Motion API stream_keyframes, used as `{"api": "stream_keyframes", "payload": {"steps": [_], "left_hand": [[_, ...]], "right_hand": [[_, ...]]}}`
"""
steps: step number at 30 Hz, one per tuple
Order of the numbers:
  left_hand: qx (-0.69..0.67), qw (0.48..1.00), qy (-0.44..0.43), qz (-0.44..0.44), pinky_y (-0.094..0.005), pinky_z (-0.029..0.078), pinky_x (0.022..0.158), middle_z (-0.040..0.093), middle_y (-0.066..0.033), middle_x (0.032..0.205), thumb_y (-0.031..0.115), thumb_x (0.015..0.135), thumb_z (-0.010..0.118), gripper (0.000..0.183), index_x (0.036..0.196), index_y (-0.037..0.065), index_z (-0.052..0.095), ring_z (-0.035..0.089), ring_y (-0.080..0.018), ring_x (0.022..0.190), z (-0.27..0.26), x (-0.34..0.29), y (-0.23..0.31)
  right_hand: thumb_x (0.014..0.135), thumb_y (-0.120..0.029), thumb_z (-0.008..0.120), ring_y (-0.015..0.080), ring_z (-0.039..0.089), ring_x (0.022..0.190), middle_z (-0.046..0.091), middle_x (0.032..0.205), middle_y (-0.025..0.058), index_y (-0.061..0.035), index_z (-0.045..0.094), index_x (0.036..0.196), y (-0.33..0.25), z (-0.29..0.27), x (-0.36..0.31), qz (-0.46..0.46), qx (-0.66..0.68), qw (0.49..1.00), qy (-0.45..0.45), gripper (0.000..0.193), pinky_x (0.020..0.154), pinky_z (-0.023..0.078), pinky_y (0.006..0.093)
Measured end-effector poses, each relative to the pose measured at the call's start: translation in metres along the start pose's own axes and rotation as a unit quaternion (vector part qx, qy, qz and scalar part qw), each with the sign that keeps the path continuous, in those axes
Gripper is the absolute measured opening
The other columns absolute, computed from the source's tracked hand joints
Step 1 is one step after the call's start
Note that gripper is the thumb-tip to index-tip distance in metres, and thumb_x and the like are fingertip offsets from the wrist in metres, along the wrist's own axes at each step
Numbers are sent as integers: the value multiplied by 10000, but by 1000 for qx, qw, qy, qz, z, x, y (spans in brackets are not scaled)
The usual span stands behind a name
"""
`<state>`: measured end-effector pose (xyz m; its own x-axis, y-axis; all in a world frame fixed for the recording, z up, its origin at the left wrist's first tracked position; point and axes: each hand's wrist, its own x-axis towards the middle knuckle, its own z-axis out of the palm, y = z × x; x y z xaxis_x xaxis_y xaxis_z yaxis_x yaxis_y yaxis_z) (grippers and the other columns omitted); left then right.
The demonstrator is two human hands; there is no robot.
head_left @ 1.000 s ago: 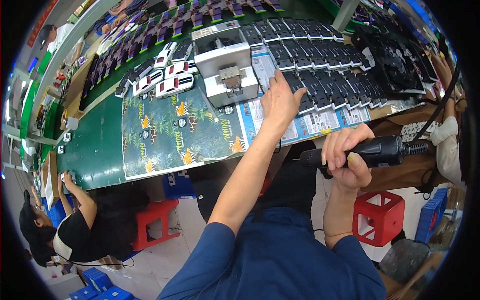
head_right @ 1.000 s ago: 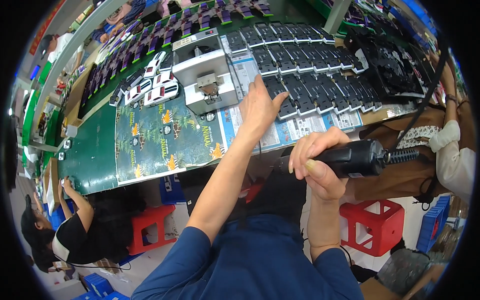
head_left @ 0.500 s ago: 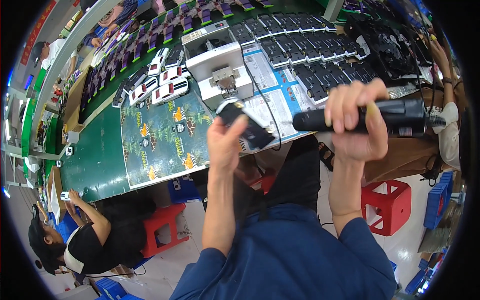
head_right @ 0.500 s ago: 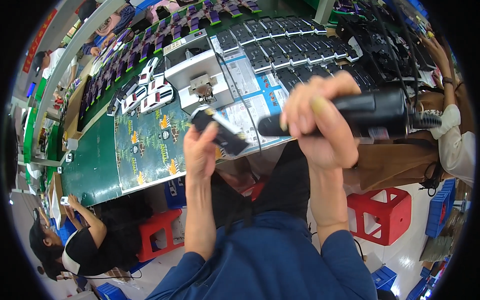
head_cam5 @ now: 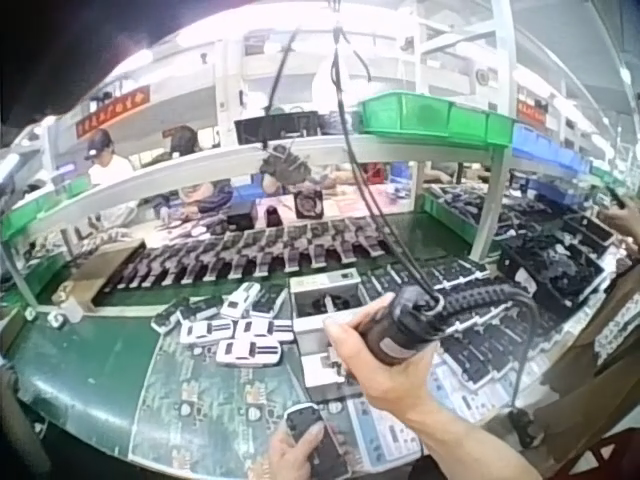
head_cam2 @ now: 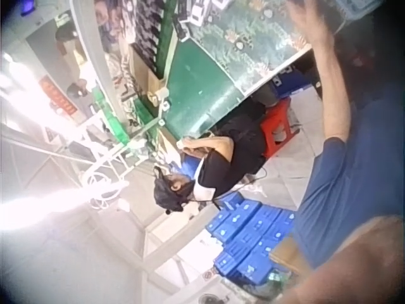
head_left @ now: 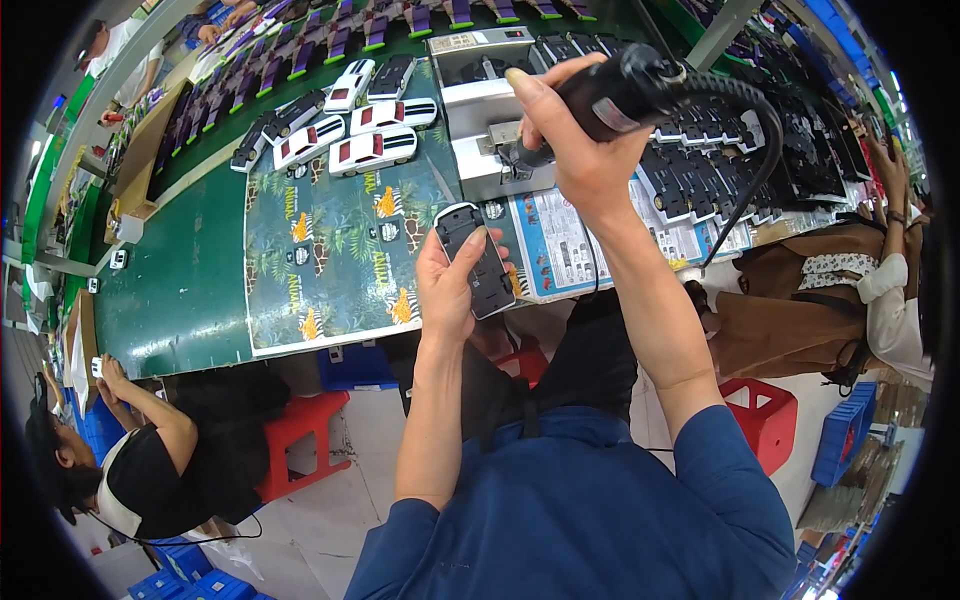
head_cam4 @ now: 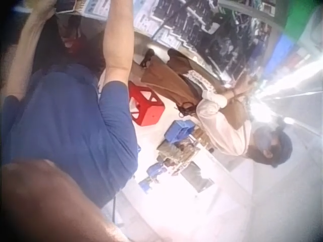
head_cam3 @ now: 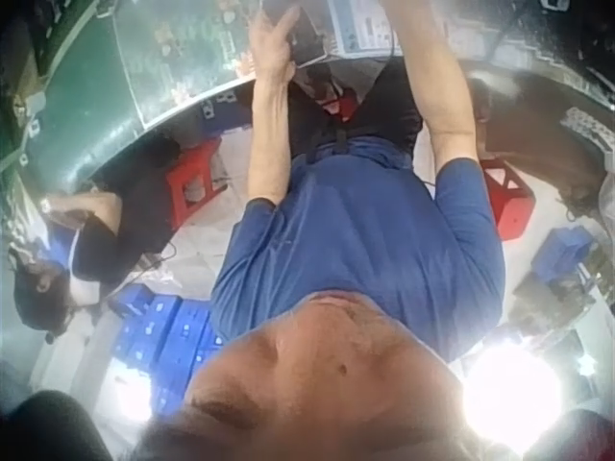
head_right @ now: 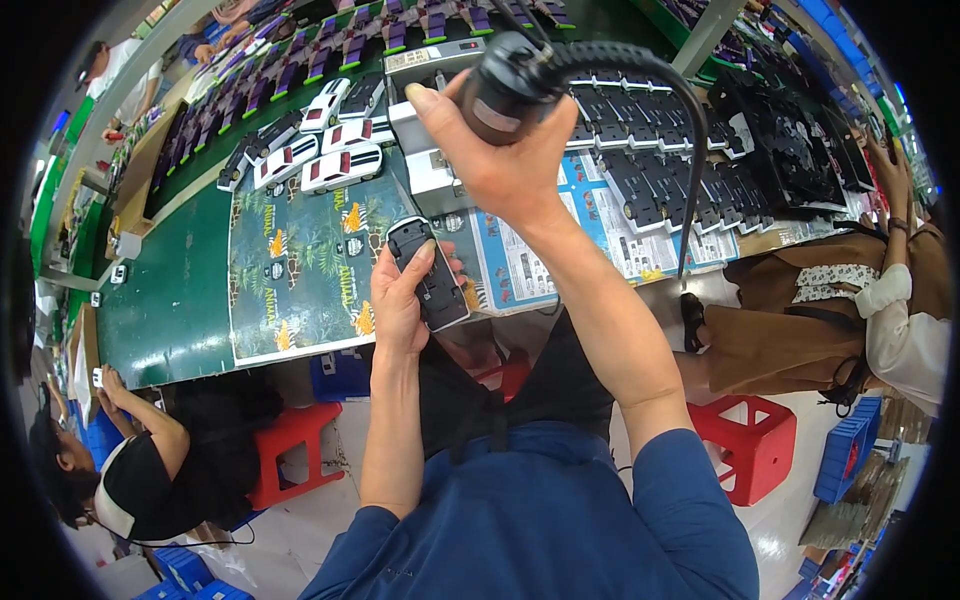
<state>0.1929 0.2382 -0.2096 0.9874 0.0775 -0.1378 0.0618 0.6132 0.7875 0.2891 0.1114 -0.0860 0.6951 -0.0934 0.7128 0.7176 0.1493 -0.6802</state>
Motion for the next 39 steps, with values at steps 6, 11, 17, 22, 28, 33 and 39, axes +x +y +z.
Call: {"api": "stream_keyframes", "payload": {"steps": [6, 11, 17, 22, 28, 33, 39], "left_hand": [[-3, 1000, 13, 0, -350, 621, 711, 686, -156, 964, 106, 938, 620, 203, 1100, 16, 536, 705, -209, 791, -4, -1, 0], [-18, 1000, -8, -13, -366, 618, 748, 695, -185, 1002, 86, 932, 622, 193, 1097, -3, 577, 714, -232, 834, -8, 0, -2], [-1, 1000, -13, -16, -357, 619, 738, 702, -186, 997, 76, 927, 632, 194, 1092, -19, 598, 719, -233, 820, -3, -1, -1], [-2, 1000, -16, -20, -338, 618, 722, 708, -172, 992, 72, 928, 624, 221, 1126, -24, 605, 720, -213, 809, 1, -3, 0], [9, 1000, -8, -25, -290, 594, 640, 705, -102, 917, 53, 906, 652, 205, 1102, 0, 627, 687, -144, 744, 2, -4, 0], [32, 999, -3, -20, -283, 590, 645, 698, -99, 904, 42, 903, 644, 200, 1098, -2, 629, 683, -144, 737, 7, -5, 4], [23, 999, -7, -25, -284, 583, 645, 695, -105, 898, 31, 897, 639, 194, 1088, -2, 631, 678, -149, 728, 8, -4, 6]], "right_hand": [[818, -72, 767, 72, 554, 442, 581, 551, 5, -17, 639, 704, 7, 17, 12, 4, -23, 997, -77, 180, 450, 436, 201], [830, -111, 722, 112, 504, 430, 543, 554, 34, -14, 613, 761, -16, 4, 6, 151, 40, 985, -70, 161, 478, 436, 259], [916, -111, 580, 161, 501, 508, 495, 609, 54, -36, 536, 860, -42, -2, -23, 112, 177, 977, -50, 103, 560, 465, 339], [835, -63, 739, 91, 556, 490, 590, 599, 31, -18, 616, 799, -30, 9, -31, 123, 229, 966, -7, 136, 506, 464, 231], [821, -50, 759, 57, 547, 493, 579, 583, 1, -32, 616, 741, -21, 21, -37, 124, 178, 976, -27, 164, 475, 434, 199], [848, -11, 692, 91, 526, 487, 553, 584, 40, -38, 551, 797, -9, 14, -35, 61, 99, 982, -152, 152, 507, 444, 233], [846, -3, 685, 83, 508, 487, 553, 583, 41, -41, 534, 797, -5, 13, -38, 24, 97, 978, -182, 163, 500, 430, 229]]}}
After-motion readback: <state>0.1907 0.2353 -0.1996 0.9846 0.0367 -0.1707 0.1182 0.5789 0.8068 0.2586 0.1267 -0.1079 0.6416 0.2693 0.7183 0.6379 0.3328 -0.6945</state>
